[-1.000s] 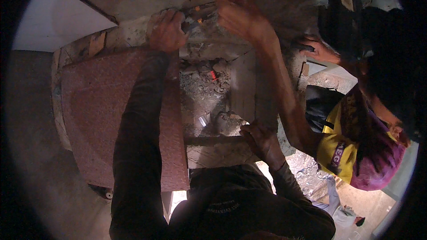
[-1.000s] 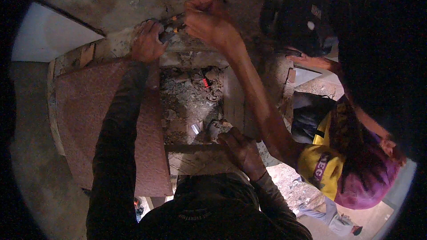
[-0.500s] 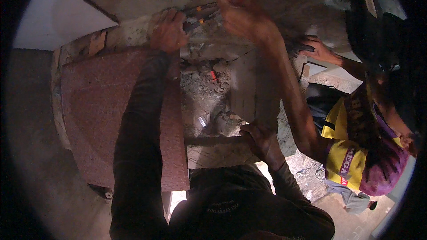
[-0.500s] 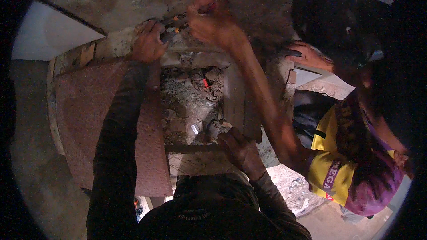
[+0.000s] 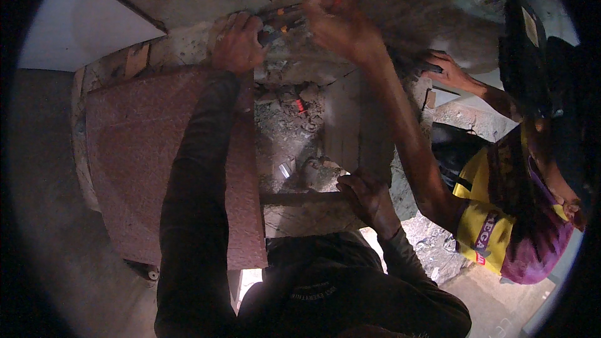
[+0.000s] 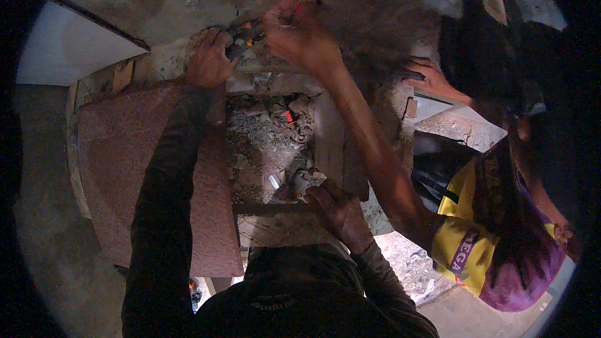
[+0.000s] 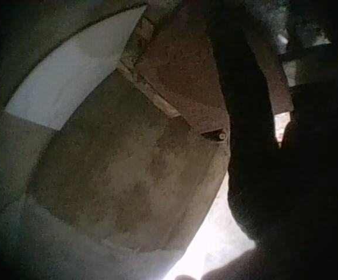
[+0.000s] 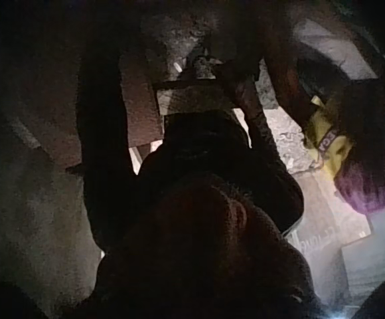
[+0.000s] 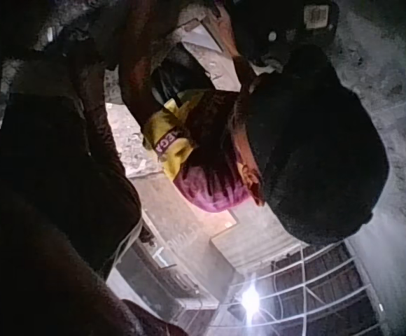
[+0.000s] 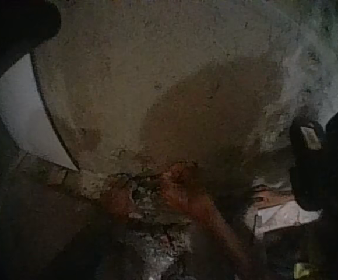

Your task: The person uses pliers and a hammer to adjust a pipe fixture embedded in a tiled concrete structure while another person assists by holding the structure.

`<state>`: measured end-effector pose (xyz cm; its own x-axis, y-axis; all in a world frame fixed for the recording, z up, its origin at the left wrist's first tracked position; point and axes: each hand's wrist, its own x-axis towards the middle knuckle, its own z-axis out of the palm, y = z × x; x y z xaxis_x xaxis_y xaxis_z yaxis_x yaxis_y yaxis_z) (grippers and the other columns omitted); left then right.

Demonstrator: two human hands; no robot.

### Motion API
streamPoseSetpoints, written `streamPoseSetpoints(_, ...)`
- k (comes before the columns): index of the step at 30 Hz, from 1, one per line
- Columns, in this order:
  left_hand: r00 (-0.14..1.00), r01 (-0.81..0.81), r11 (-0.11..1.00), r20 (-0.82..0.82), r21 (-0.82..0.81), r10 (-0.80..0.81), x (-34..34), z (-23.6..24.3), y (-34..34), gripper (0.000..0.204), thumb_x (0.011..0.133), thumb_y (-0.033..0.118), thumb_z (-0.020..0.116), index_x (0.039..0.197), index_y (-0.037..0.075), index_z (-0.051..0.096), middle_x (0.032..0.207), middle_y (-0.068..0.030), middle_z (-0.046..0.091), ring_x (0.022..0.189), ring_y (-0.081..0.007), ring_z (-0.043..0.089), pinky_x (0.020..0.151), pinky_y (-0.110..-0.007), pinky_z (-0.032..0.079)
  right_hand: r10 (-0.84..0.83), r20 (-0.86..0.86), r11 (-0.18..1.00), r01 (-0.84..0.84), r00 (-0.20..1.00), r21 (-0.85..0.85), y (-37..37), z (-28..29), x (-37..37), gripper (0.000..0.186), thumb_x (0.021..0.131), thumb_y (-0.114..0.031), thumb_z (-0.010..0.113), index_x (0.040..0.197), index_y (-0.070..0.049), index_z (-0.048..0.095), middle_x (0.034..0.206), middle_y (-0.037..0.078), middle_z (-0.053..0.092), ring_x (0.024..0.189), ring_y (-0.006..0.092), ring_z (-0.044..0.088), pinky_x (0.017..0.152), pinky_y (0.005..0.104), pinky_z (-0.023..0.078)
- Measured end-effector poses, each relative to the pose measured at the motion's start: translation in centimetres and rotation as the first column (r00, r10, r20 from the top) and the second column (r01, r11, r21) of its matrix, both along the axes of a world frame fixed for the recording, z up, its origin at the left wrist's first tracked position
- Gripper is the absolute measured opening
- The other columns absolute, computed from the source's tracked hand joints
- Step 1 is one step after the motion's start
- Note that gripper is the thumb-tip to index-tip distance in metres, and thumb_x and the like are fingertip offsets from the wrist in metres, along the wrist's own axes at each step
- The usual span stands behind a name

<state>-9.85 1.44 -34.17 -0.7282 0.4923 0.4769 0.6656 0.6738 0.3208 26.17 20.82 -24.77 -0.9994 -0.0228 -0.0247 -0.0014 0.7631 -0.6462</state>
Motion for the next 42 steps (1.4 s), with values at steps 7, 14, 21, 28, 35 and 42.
streamPoseSetpoints(7, 0.994, -0.04, 0.999, 0.104, -0.023, 0.042, -0.2, -0.7, 0.2, 0.041, 0.075, 0.028, 0.079, 0.106, 0.01, 0.061, 0.115, -0.0151, 0.058, 0.112, -0.0405, 0.058, 0.096, -0.054, 0.047, -0.013, 0.014, 1.0, 0.013, 1.0, 0.022, -0.1, -0.6, 0.2, 0.019, 0.084, -0.005, 0.077, 0.1, -0.005, 0.067, 0.088, 0.014, 0.067, 0.076, 0.0325, 0.07, 0.063, 0.0401, 0.057)
streamPoseSetpoints(14, 0.992, -0.017, 1.0, 0.125, -0.01, 0.018, -0.3, -0.9, -0.1, 0.042, 0.075, 0.025, 0.079, 0.109, 0.009, 0.061, 0.117, -0.0166, 0.058, 0.113, -0.0417, 0.058, 0.092, -0.054, 0.051, -0.007, 0.006, 1.0, 0.007, 1.0, 0.0, -0.1, -0.5, -0.1, 0.02, 0.084, -0.006, 0.078, 0.101, -0.005, 0.067, 0.088, 0.014, 0.068, 0.077, 0.0326, 0.07, 0.064, 0.0404, 0.057)
streamPoseSetpoints(21, 0.989, -0.049, 0.998, 0.136, -0.027, 0.052, 0.0, -1.0, -0.4, 0.046, 0.075, 0.027, 0.081, 0.112, 0.01, 0.061, 0.12, -0.0167, 0.058, 0.116, -0.0421, 0.058, 0.096, -0.054, 0.05, -0.003, 0.001, 1.0, 0.003, 1.0, 0.011, -0.2, -0.2, -0.1, 0.02, 0.085, -0.006, 0.077, 0.102, -0.006, 0.067, 0.089, 0.013, 0.068, 0.078, 0.0322, 0.071, 0.065, 0.0394, 0.057)
streamPoseSetpoints(28, 0.99, -0.111, 0.993, 0.084, -0.051, 0.115, 0.7, -0.4, 0.3, 0.047, 0.073, 0.031, 0.082, 0.11, 0.011, 0.062, 0.122, -0.0149, 0.059, 0.114, -0.0394, 0.061, 0.098, -0.053, 0.048, -0.009, -0.001, 1.0, 0.009, 1.0, -0.004, -0.3, -0.8, 0.2, 0.021, 0.086, -0.005, 0.076, 0.103, -0.006, 0.065, 0.09, 0.013, 0.068, 0.078, 0.0318, 0.071, 0.063, 0.0394, 0.057)
streamPoseSetpoints(35, 0.994, -0.033, 0.995, -0.105, -0.099, 0.023, -0.7, -2.2, -0.7, 0.042, 0.07, 0.033, 0.082, 0.102, 0.012, 0.064, 0.11, -0.0112, 0.063, 0.103, -0.0374, 0.064, 0.092, -0.051, 0.05, -0.008, 0.01, 1.0, 0.008, 1.0, 0.007, -0.4, -1.6, 0.8, 0.02, 0.086, -0.005, 0.076, 0.103, -0.007, 0.065, 0.091, 0.013, 0.068, 0.078, 0.0318, 0.071, 0.062, 0.0401, 0.057)
streamPoseSetpoints(42, 0.996, -0.036, 0.997, -0.088, -0.064, 0.031, 0.4, -1.8, -0.6, 0.043, 0.068, 0.031, 0.083, 0.102, 0.012, 0.064, 0.108, -0.0107, 0.062, 0.107, -0.0369, 0.062, 0.09, -0.05, 0.05, -0.006, -0.016, 1.0, 0.007, 1.0, 0.018, -0.6, -2.4, 1.2, 0.02, 0.086, -0.005, 0.076, 0.103, -0.006, 0.065, 0.09, 0.013, 0.069, 0.077, 0.0324, 0.071, 0.062, 0.0405, 0.057)
